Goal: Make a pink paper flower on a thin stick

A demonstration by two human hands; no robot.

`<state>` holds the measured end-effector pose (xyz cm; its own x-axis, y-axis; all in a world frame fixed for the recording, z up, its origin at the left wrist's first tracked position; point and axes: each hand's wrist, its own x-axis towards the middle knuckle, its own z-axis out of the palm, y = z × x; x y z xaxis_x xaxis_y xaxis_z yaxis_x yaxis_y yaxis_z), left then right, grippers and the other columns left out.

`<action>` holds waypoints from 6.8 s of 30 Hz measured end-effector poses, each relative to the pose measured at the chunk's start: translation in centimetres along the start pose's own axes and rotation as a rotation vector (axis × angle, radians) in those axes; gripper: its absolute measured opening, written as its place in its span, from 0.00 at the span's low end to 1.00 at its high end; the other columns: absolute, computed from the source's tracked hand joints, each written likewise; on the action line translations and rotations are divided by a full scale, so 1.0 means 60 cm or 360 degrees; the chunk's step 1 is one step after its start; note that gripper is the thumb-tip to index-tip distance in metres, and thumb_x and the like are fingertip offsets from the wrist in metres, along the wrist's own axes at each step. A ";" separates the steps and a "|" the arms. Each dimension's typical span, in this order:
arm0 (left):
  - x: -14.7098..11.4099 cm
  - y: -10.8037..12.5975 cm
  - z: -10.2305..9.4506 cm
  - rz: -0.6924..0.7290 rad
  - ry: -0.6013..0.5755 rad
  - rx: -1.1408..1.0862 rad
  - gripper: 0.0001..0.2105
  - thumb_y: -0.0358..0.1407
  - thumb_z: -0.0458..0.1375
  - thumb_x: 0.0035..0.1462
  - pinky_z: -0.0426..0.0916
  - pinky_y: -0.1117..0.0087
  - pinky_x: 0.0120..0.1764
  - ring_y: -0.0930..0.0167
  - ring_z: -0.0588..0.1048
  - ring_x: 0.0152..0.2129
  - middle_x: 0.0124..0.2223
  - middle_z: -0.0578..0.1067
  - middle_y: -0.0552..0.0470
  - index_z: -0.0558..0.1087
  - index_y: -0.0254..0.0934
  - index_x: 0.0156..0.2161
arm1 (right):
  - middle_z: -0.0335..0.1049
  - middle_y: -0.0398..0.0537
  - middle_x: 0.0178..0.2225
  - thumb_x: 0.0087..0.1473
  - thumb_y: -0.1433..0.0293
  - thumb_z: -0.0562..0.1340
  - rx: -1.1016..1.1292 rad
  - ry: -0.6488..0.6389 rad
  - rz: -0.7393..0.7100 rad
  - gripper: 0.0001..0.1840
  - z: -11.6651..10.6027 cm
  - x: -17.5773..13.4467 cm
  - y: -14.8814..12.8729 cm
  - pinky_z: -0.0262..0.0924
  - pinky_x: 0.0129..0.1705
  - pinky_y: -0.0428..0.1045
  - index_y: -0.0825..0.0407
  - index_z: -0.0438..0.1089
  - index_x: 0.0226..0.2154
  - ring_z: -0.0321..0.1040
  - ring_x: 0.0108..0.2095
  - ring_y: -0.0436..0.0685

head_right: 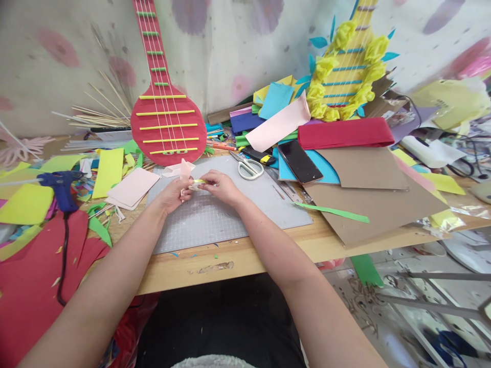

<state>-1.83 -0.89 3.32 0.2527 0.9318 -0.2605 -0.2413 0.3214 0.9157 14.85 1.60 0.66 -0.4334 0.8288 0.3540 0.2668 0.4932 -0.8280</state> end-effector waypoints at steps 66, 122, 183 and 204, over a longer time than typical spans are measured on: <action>0.013 -0.021 0.010 0.0407 0.0196 0.0371 0.18 0.36 0.70 0.24 0.60 0.73 0.32 0.75 0.67 0.24 0.24 0.70 0.57 0.69 0.33 0.23 | 0.61 0.43 0.26 0.39 0.66 0.59 0.1161 -0.0136 0.0569 0.12 0.003 -0.005 -0.016 0.58 0.36 0.47 0.54 0.61 0.13 0.58 0.29 0.48; 0.018 -0.033 0.013 0.0463 0.0094 0.0423 0.16 0.39 0.68 0.31 0.62 0.73 0.31 0.76 0.68 0.24 0.24 0.70 0.57 0.68 0.34 0.24 | 0.57 0.40 0.19 0.43 0.63 0.56 0.1129 -0.0024 0.0556 0.13 0.014 -0.005 -0.015 0.58 0.36 0.49 0.52 0.58 0.15 0.59 0.27 0.50; 0.007 -0.024 -0.015 0.1270 0.0179 0.1859 0.11 0.28 0.53 0.49 0.61 0.73 0.31 0.73 0.68 0.27 0.28 0.69 0.52 0.77 0.38 0.36 | 0.54 0.37 0.14 0.41 0.64 0.59 0.0857 -0.0226 0.0748 0.13 -0.012 -0.011 -0.019 0.47 0.16 0.42 0.54 0.59 0.15 0.51 0.16 0.44; 0.011 -0.037 0.004 0.1247 0.0362 0.1315 0.08 0.36 0.54 0.53 0.63 0.71 0.34 0.73 0.68 0.28 0.29 0.70 0.51 0.74 0.34 0.34 | 0.54 0.38 0.15 0.42 0.64 0.63 0.1198 -0.0237 0.0729 0.18 -0.028 -0.011 -0.010 0.51 0.16 0.41 0.53 0.55 0.13 0.53 0.17 0.44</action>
<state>-0.87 -1.01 1.21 0.1106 0.8624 0.4940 0.4490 -0.4868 0.7493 16.43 1.20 1.63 -0.5444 0.8330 -0.0985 -0.1716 -0.2255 -0.9590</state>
